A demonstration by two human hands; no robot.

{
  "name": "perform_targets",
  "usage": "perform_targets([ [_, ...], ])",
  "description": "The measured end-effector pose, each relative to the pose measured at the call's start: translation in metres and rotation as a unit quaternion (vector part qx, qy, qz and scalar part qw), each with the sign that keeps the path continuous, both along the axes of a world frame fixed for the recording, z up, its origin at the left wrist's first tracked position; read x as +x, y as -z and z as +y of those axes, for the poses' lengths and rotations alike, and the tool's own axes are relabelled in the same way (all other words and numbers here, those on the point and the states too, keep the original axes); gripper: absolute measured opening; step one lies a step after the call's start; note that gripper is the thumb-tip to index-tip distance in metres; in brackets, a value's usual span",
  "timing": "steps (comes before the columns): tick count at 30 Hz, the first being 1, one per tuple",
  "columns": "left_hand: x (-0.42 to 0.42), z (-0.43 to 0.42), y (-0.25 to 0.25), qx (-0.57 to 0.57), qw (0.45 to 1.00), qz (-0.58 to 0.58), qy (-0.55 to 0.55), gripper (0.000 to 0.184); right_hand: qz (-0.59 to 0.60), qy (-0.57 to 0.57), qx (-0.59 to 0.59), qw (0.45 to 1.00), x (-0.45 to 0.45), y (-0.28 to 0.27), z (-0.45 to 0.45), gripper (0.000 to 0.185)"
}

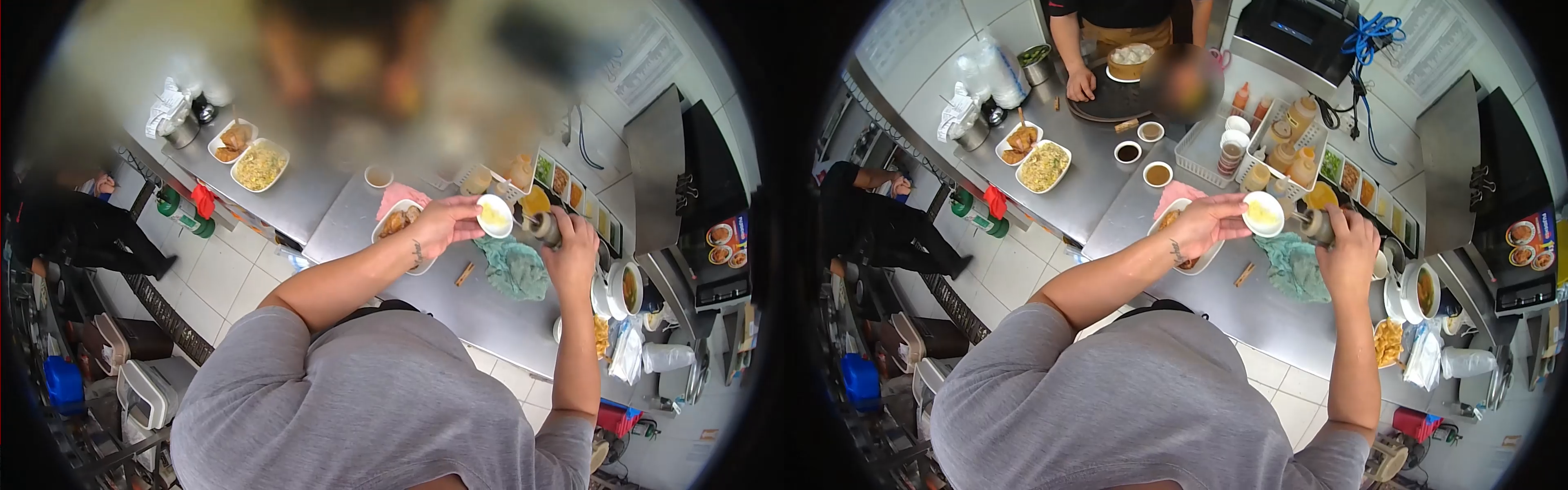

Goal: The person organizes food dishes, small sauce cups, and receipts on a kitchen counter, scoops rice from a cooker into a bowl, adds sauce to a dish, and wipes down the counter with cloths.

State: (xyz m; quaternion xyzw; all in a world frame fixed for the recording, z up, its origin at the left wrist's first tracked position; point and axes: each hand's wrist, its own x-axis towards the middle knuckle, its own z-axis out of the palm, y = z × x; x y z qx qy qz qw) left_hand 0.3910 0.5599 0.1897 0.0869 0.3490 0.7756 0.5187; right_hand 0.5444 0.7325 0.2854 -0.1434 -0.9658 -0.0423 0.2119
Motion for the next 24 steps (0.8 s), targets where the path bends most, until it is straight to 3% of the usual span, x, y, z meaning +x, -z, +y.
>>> perform_targets([
  [8,0.001,-0.005,-0.013,0.002,0.999,0.020,-0.027,0.042,-0.012,-0.051,0.035,0.998,-0.016,-0.003,0.005,0.065],
  [18,0.004,0.003,-0.016,-0.004,0.999,0.018,-0.032,0.042,0.005,-0.109,0.185,0.977,-0.023,-0.015,0.014,0.040],
  [24,0.004,0.005,-0.016,-0.012,1.000,0.013,-0.024,0.041,0.016,-0.143,0.174,0.974,-0.024,-0.018,0.021,0.037],
])
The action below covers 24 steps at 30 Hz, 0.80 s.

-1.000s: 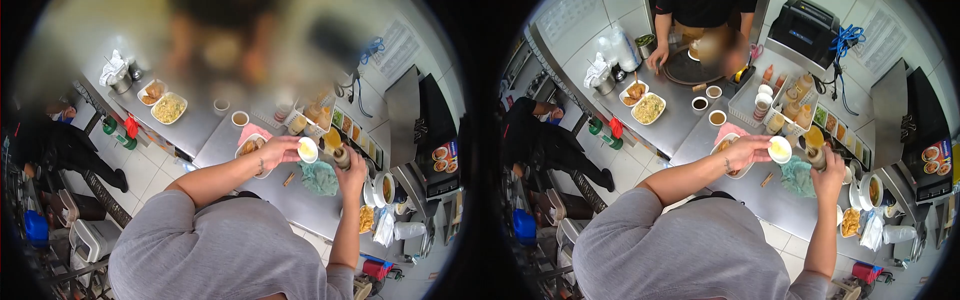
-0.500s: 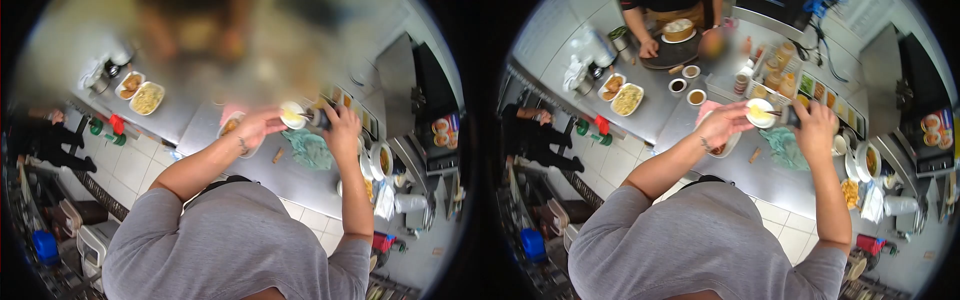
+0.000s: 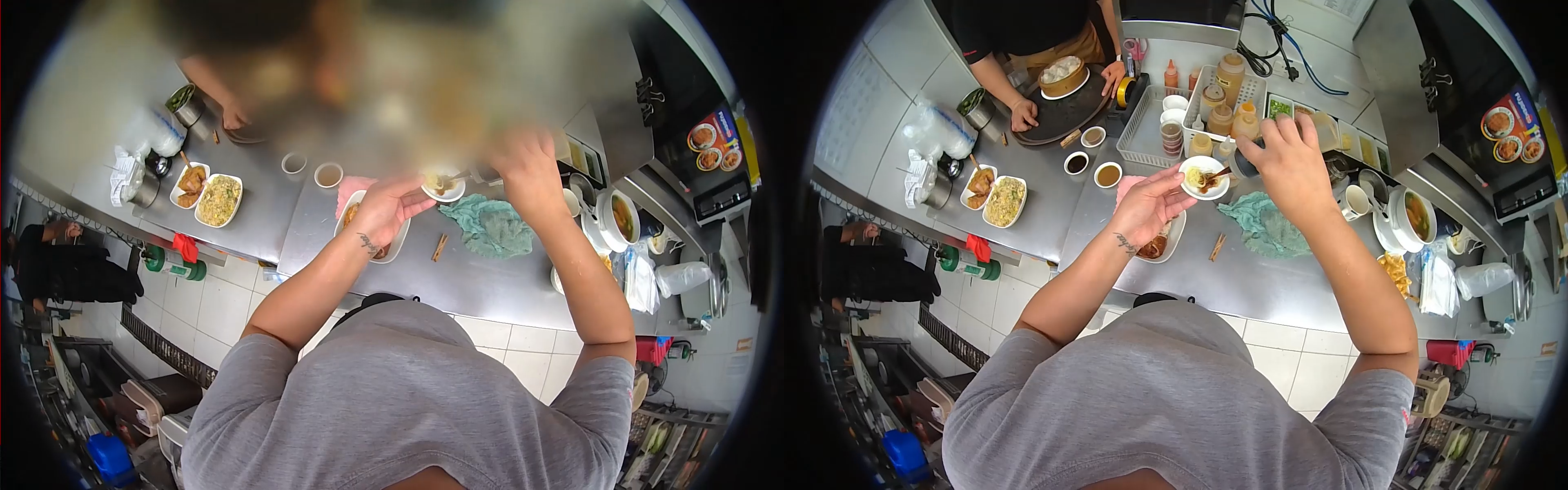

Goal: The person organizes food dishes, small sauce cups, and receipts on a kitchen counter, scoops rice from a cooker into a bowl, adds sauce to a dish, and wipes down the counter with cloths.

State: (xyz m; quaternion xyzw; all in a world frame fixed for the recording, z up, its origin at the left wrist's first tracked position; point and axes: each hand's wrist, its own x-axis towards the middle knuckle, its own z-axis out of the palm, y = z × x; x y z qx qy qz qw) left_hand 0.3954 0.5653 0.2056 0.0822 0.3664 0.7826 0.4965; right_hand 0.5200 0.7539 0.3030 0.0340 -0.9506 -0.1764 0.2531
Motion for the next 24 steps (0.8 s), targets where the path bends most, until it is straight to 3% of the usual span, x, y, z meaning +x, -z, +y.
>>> perform_targets([
  [10,0.000,0.000,-0.006,-0.004,1.000,-0.003,-0.012,0.038,-0.019,-0.006,0.000,1.000,-0.001,-0.004,0.005,0.035],
  [12,0.000,-0.001,-0.006,-0.016,1.000,0.020,0.005,0.029,-0.008,-0.011,0.005,1.000,-0.002,-0.004,0.005,0.034],
  [18,-0.001,0.001,-0.006,-0.022,1.000,-0.010,-0.010,0.039,0.003,-0.003,0.026,1.000,-0.003,-0.008,0.001,0.030],
  [24,0.001,-0.001,-0.013,-0.012,1.000,-0.006,-0.022,0.035,-0.002,0.007,0.012,1.000,-0.001,-0.010,0.000,0.031],
])
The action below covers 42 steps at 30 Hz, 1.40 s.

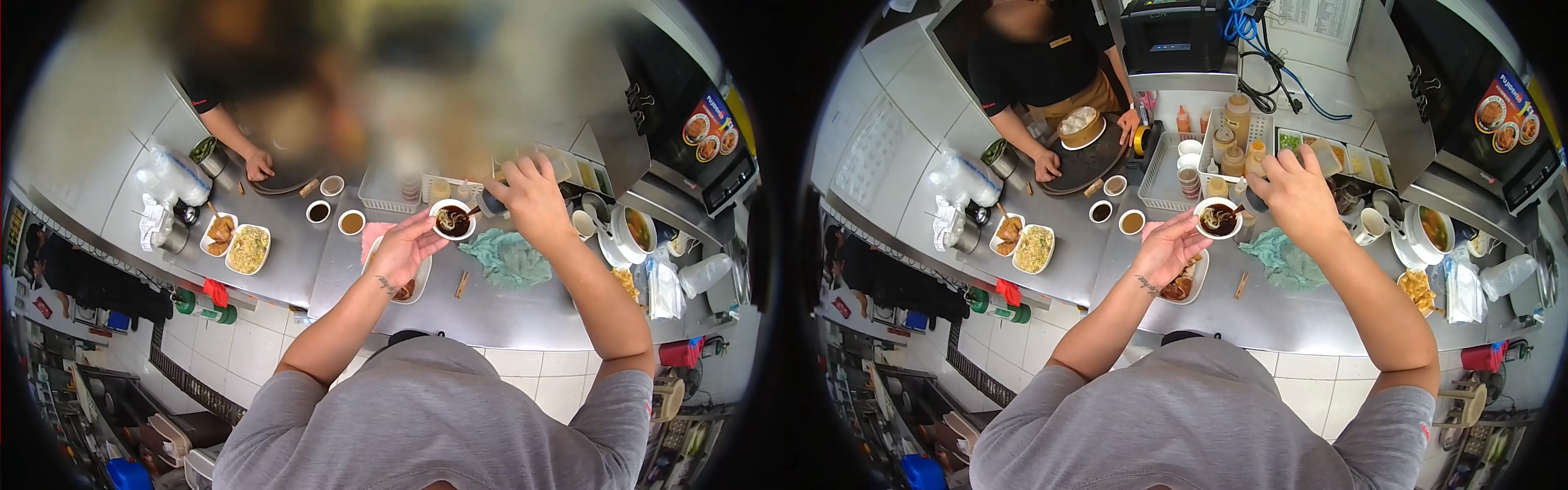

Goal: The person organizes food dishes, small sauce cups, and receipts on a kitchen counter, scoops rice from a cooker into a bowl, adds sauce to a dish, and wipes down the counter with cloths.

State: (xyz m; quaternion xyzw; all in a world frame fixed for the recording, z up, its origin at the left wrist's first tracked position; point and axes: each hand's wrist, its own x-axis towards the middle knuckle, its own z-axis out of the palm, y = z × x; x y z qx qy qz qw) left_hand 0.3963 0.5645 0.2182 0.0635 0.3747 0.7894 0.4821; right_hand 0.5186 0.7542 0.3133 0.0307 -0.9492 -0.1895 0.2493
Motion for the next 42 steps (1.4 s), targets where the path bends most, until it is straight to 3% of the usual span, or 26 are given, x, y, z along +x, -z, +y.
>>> perform_targets([
  [6,0.000,0.001,-0.002,0.004,1.000,-0.009,-0.007,0.032,0.009,0.003,-0.004,1.000,0.001,-0.001,-0.001,0.031],
  [9,-0.002,0.000,0.002,-0.013,1.000,0.014,0.022,0.042,0.021,-0.004,-0.024,0.999,0.001,0.001,0.002,0.030],
  [14,0.003,0.004,0.000,-0.003,1.000,0.010,0.005,0.035,0.026,-0.001,-0.061,0.998,0.006,0.005,0.008,0.030],
  [20,0.016,-0.005,-0.027,0.002,1.000,0.005,-0.020,0.029,0.064,0.027,-0.129,0.989,0.017,0.012,0.002,0.055],
  [21,0.019,-0.009,-0.042,0.002,1.000,0.003,-0.026,0.028,0.055,0.059,-0.168,0.983,0.016,0.018,0.002,0.049],
  [25,-0.007,-0.012,-0.005,0.052,0.998,-0.012,0.029,0.036,0.062,0.077,-0.344,0.934,0.019,0.038,-0.002,0.056],
  [27,-0.013,-0.021,-0.005,0.056,0.998,-0.015,0.017,0.038,0.073,0.117,-0.502,0.854,0.021,0.048,-0.002,0.058],
  [30,-0.026,-0.043,-0.008,0.061,0.998,-0.019,-0.002,0.036,0.124,0.179,-0.575,0.789,0.031,0.068,-0.014,0.059],
  [37,-0.064,-0.111,0.007,0.063,0.998,-0.006,-0.030,0.036,0.254,0.226,-0.563,0.754,0.075,0.184,-0.006,0.053],
  [38,-0.069,-0.122,0.005,0.066,0.997,-0.004,-0.038,0.036,0.295,0.283,-0.534,0.740,0.084,0.197,-0.008,0.051],
  [40,-0.077,-0.141,0.010,0.049,0.997,-0.001,-0.066,0.035,0.333,0.339,-0.502,0.723,0.094,0.206,-0.018,0.048],
  [42,-0.090,-0.158,0.023,0.033,0.994,0.002,-0.100,0.034,0.334,0.413,-0.450,0.718,0.105,0.193,-0.045,0.063],
])
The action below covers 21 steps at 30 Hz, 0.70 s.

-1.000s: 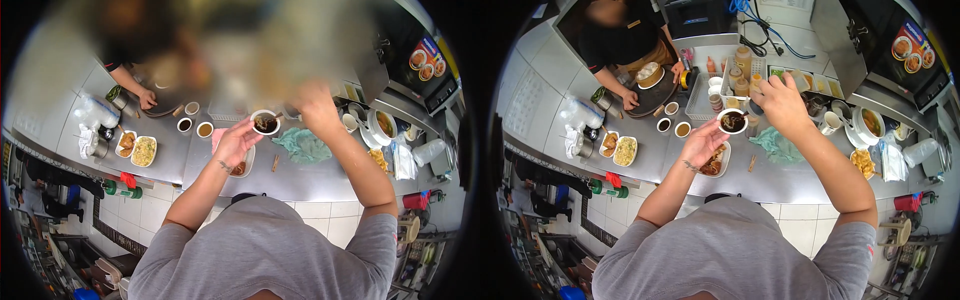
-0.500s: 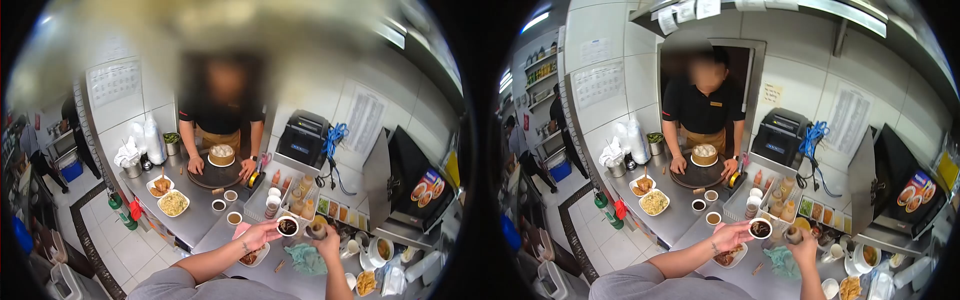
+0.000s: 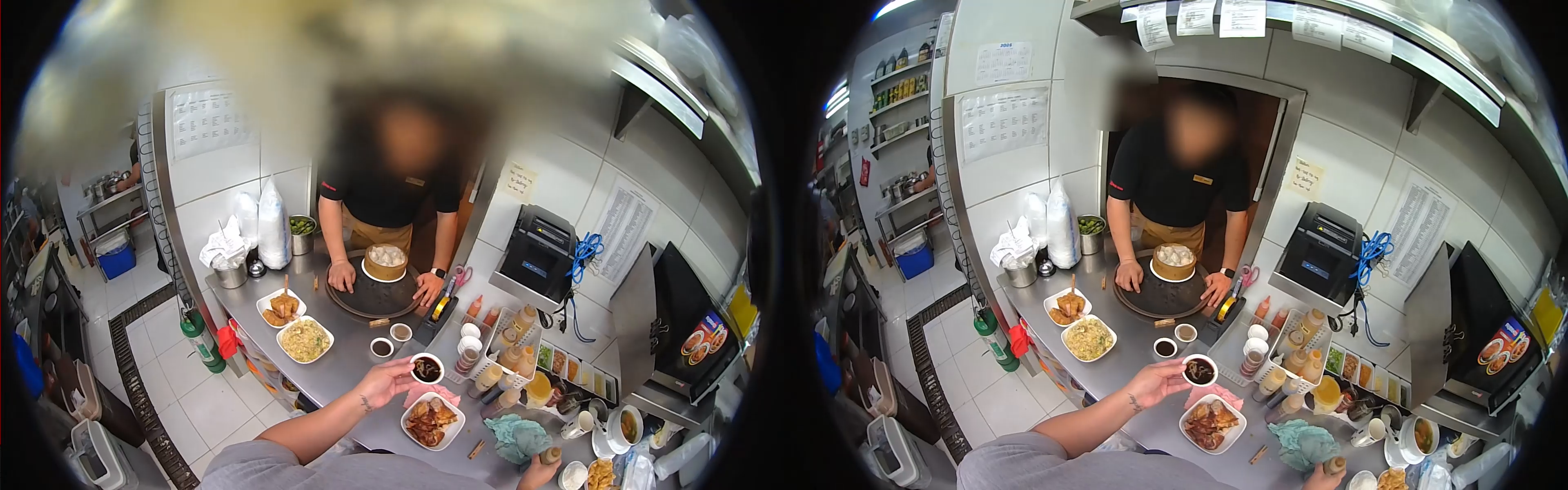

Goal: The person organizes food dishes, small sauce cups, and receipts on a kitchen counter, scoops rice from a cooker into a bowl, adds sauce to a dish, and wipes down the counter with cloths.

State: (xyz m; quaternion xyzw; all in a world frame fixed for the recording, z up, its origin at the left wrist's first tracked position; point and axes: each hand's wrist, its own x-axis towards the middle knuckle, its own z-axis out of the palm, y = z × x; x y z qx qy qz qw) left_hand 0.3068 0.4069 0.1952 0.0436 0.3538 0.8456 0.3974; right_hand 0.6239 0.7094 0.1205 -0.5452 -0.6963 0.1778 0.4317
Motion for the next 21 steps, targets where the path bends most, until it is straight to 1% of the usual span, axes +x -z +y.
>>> perform_targets([
  [1,-0.006,-0.007,0.005,-0.002,1.000,-0.001,-0.006,0.039,-0.055,0.062,-0.070,0.994,-0.003,-0.013,-0.016,0.063],
  [2,-0.009,-0.015,0.006,-0.001,1.000,-0.002,-0.004,0.039,-0.056,0.064,-0.069,0.994,0.001,-0.015,-0.021,0.063],
  [4,-0.016,-0.028,0.008,-0.009,1.000,-0.007,-0.018,0.040,0.053,-0.020,-0.047,0.997,0.007,-0.011,-0.027,0.063],
  [7,-0.025,-0.044,0.019,-0.006,1.000,-0.012,-0.025,0.038,0.073,-0.029,-0.056,0.995,0.009,0.012,-0.015,0.067],
  [8,-0.028,-0.049,0.022,-0.004,0.999,-0.016,-0.029,0.038,0.072,-0.028,-0.054,0.996,0.006,0.008,-0.021,0.067],
  [10,-0.033,-0.058,0.028,-0.001,0.999,-0.023,-0.033,0.037,0.020,0.016,-0.067,0.997,-0.001,-0.003,-0.032,0.068],
  [11,-0.035,-0.061,0.030,0.001,0.999,-0.029,-0.037,0.036,0.017,0.031,-0.075,0.997,0.001,0.004,-0.030,0.065],
  [13,-0.038,-0.068,0.035,0.003,0.999,-0.027,-0.043,0.035,0.078,0.060,-0.107,0.989,0.004,0.031,-0.021,0.060],
  [16,-0.039,-0.074,0.034,-0.004,0.999,-0.025,-0.047,0.034,0.255,0.115,-0.157,0.947,0.004,0.084,-0.009,0.053],
  [18,-0.042,-0.076,0.034,-0.006,0.998,-0.027,-0.052,0.033,0.328,0.106,-0.142,0.928,-0.009,0.098,-0.007,0.050],
  [19,-0.043,-0.077,0.036,-0.001,0.999,-0.026,-0.048,0.037,0.337,0.083,-0.124,0.930,-0.019,0.100,-0.005,0.048],
  [20,-0.044,-0.078,0.038,0.004,0.999,-0.026,-0.044,0.041,0.300,0.041,-0.090,0.949,-0.034,0.080,-0.019,0.049],
  [21,-0.044,-0.078,0.039,0.004,0.999,-0.026,-0.041,0.041,0.261,-0.001,-0.057,0.964,-0.062,0.043,-0.040,0.051],
])
